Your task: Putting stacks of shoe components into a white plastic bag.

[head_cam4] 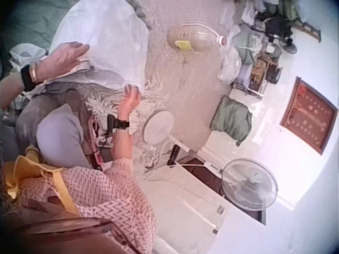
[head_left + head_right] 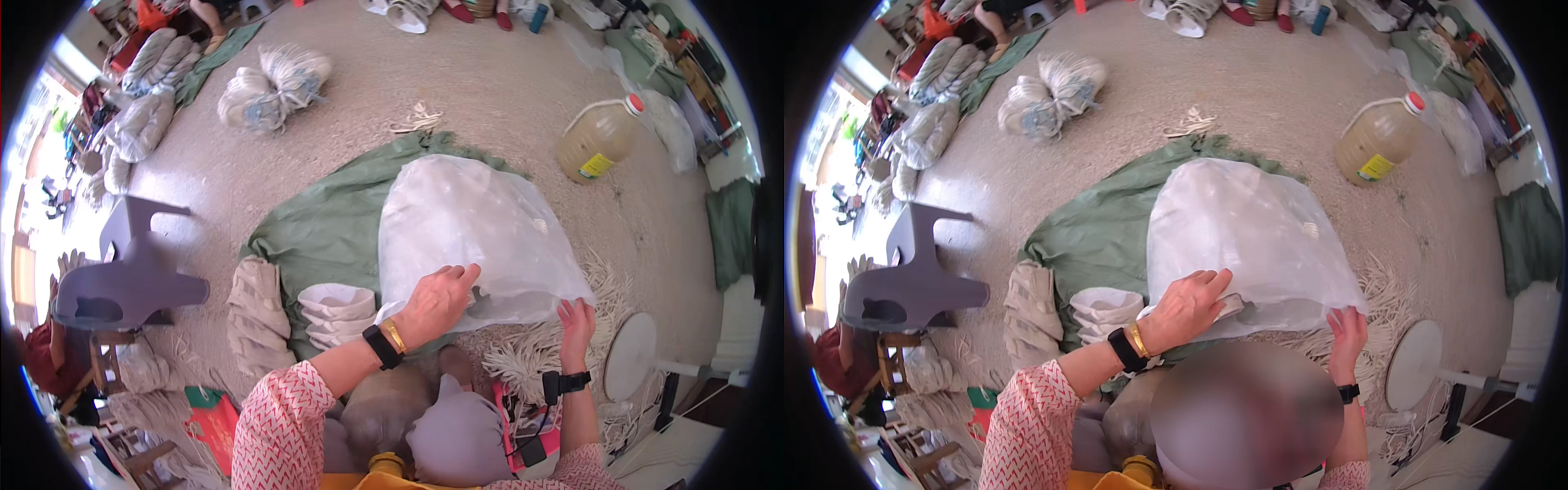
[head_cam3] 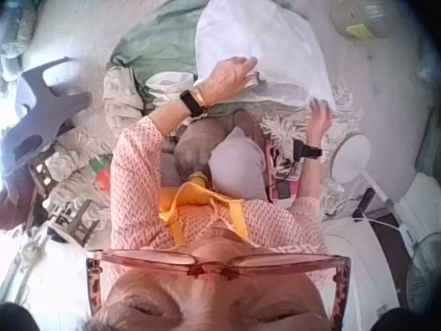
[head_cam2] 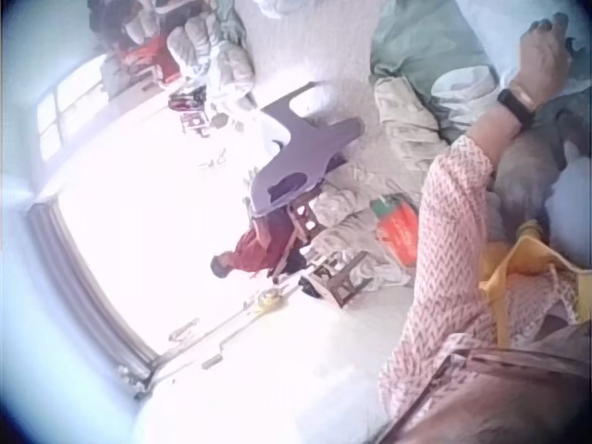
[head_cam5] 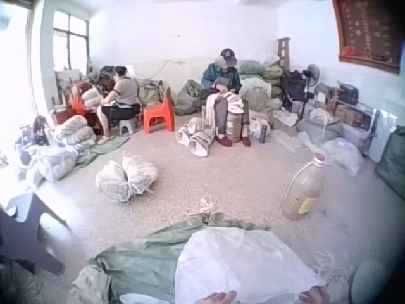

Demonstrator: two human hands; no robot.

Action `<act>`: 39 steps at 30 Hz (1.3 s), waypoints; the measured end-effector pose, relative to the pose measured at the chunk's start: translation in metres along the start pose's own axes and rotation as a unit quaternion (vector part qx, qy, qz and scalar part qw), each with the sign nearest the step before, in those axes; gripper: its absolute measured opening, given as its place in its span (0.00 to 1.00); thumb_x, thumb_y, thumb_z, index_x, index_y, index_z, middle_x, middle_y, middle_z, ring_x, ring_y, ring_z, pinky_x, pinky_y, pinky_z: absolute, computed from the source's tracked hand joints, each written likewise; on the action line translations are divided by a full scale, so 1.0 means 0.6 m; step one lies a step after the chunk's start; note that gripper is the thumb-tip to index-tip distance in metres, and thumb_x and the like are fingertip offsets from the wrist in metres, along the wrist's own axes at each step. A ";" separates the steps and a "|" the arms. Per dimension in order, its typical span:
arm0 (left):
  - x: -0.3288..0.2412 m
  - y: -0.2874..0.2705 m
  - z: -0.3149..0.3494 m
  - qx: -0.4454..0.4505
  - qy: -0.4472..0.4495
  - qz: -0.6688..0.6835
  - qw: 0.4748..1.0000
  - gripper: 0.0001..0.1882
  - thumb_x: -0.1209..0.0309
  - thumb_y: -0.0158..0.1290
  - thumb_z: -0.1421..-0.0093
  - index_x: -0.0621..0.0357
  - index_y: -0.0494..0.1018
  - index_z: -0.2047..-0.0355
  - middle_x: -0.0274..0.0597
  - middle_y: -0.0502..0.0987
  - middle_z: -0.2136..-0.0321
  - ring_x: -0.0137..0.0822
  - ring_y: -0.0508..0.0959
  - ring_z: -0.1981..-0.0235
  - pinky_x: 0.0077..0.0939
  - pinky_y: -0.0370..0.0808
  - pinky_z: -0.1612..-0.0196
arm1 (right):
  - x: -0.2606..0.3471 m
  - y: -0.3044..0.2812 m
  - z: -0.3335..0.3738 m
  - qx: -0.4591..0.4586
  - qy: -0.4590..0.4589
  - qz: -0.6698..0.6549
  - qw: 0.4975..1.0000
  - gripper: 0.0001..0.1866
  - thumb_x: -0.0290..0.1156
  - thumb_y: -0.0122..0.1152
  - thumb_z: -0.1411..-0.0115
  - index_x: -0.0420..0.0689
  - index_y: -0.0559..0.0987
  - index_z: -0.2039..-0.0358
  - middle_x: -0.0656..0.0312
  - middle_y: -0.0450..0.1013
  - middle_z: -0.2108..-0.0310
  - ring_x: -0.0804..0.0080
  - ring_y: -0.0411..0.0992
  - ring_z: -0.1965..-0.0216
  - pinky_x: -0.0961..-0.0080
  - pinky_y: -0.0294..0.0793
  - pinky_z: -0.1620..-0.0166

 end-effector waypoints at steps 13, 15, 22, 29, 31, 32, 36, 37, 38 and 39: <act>0.308 -0.191 0.332 -0.028 -0.291 -0.045 0.955 0.14 0.67 0.61 0.45 0.61 0.68 0.69 0.52 0.75 0.79 0.54 0.79 0.73 0.45 0.75 0.69 | -0.029 0.305 0.226 0.420 0.185 0.194 0.867 0.10 0.28 0.60 0.34 0.34 0.80 0.58 0.54 0.80 0.60 0.70 0.80 0.61 0.73 0.82 0.57; 0.347 -0.170 0.422 -0.015 -0.359 -0.011 0.933 0.16 0.63 0.62 0.43 0.62 0.70 0.69 0.49 0.75 0.80 0.49 0.79 0.74 0.40 0.76 0.68 | -0.013 0.406 0.301 0.535 0.215 0.156 0.802 0.10 0.24 0.61 0.36 0.34 0.79 0.55 0.55 0.80 0.58 0.71 0.80 0.59 0.74 0.81 0.52; 0.384 0.024 0.626 -0.049 -0.635 0.383 0.668 0.35 0.39 0.57 0.39 0.67 0.74 0.72 0.37 0.76 0.78 0.30 0.79 0.73 0.22 0.78 0.64 | -0.144 0.703 0.392 0.727 -0.093 0.314 0.603 0.33 0.31 0.73 0.47 0.36 0.71 0.42 0.50 0.73 0.46 0.61 0.74 0.46 0.67 0.73 0.42; 0.389 0.095 0.593 -0.035 -0.648 0.493 0.580 0.59 0.34 0.60 0.46 0.73 0.47 0.37 0.62 0.57 0.39 0.47 0.75 0.46 0.37 0.75 0.43 | -0.378 0.750 0.399 0.776 -0.080 0.434 0.450 0.41 0.48 0.78 0.61 0.39 0.77 0.47 0.43 0.78 0.54 0.46 0.76 0.52 0.58 0.75 0.48; 0.396 0.092 0.602 -0.061 -0.654 0.469 0.590 0.62 0.33 0.61 0.47 0.73 0.44 0.36 0.61 0.62 0.41 0.45 0.75 0.48 0.36 0.76 0.47 | -0.391 0.737 0.436 0.782 -0.103 0.426 0.444 0.39 0.46 0.77 0.61 0.38 0.78 0.49 0.43 0.78 0.57 0.46 0.76 0.54 0.58 0.75 0.49; 0.399 0.085 0.593 -0.083 -0.654 0.448 0.605 0.65 0.33 0.62 0.48 0.73 0.40 0.35 0.60 0.67 0.43 0.44 0.76 0.49 0.35 0.77 0.50 | -0.389 0.733 0.447 0.781 -0.128 0.425 0.439 0.36 0.44 0.77 0.62 0.38 0.80 0.52 0.43 0.79 0.59 0.46 0.76 0.55 0.58 0.75 0.51; 0.388 0.100 0.560 -0.110 -0.657 0.514 0.540 0.65 0.38 0.65 0.48 0.71 0.36 0.34 0.60 0.58 0.37 0.50 0.66 0.38 0.43 0.68 0.36 | -0.364 0.712 0.459 0.745 -0.165 0.397 0.510 0.28 0.34 0.75 0.61 0.38 0.81 0.58 0.44 0.79 0.65 0.45 0.77 0.59 0.56 0.76 0.54; 0.404 0.094 0.566 -0.157 -0.672 0.486 0.537 0.63 0.44 0.66 0.47 0.72 0.36 0.33 0.60 0.58 0.37 0.49 0.67 0.38 0.41 0.69 0.38 | -0.354 0.710 0.467 0.744 -0.169 0.364 0.534 0.25 0.31 0.72 0.60 0.38 0.80 0.59 0.44 0.78 0.67 0.44 0.77 0.61 0.57 0.76 0.56; 0.417 0.082 0.574 -0.206 -0.685 0.453 0.532 0.62 0.50 0.67 0.47 0.73 0.36 0.33 0.60 0.59 0.37 0.49 0.68 0.39 0.39 0.70 0.39 | -0.345 0.711 0.477 0.744 -0.170 0.363 0.535 0.25 0.31 0.72 0.60 0.38 0.80 0.59 0.44 0.78 0.67 0.44 0.77 0.61 0.57 0.76 0.56; 0.429 0.059 0.583 -0.237 -0.704 0.384 0.548 0.49 0.63 0.65 0.47 0.69 0.45 0.36 0.61 0.67 0.43 0.49 0.74 0.45 0.37 0.75 0.46 | -0.335 0.715 0.484 0.743 -0.131 0.356 0.551 0.24 0.29 0.72 0.58 0.37 0.79 0.58 0.46 0.78 0.67 0.47 0.76 0.62 0.60 0.75 0.57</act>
Point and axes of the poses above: each hand's wrist, its own z-axis away from the middle knuckle, its own y-axis out of the palm, x = y × z, the point moved 10 cm from there along -z, towards the middle knuckle
